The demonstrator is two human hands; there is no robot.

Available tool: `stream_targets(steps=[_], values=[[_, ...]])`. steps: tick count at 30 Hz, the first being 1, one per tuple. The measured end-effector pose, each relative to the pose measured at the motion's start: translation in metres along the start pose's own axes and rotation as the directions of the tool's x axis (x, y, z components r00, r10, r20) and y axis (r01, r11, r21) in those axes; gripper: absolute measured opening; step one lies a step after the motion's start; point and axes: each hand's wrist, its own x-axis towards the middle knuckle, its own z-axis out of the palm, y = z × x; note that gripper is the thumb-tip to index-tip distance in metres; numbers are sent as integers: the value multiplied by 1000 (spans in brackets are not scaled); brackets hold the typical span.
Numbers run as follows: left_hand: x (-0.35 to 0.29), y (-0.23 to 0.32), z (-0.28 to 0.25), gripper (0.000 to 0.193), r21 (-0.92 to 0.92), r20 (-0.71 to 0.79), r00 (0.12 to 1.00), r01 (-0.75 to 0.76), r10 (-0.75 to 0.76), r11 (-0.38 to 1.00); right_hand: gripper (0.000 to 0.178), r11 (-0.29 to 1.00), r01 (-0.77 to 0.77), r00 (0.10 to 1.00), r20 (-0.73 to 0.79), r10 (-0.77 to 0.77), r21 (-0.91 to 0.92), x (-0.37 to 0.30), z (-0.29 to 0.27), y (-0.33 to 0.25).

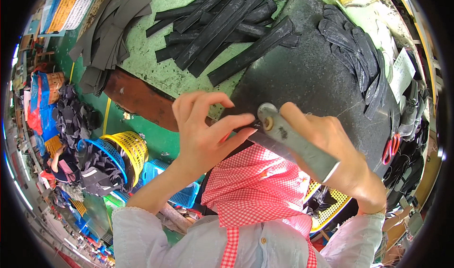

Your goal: Flattening the edges of leather strips using a hammer on a workbench.

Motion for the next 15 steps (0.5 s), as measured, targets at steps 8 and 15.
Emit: stream_targets(steps=[8, 15], values=[[26, -6, 19, 21, -65, 28, 978, -206, 208, 976, 15, 983, -127, 935, -314, 163, 131, -20, -5, 1], [23, 2, 21, 24, 87, 12, 952, -307, 307, 948, 27, 973, -165, 959, -205, 197, 163, -17, -1, 13]])
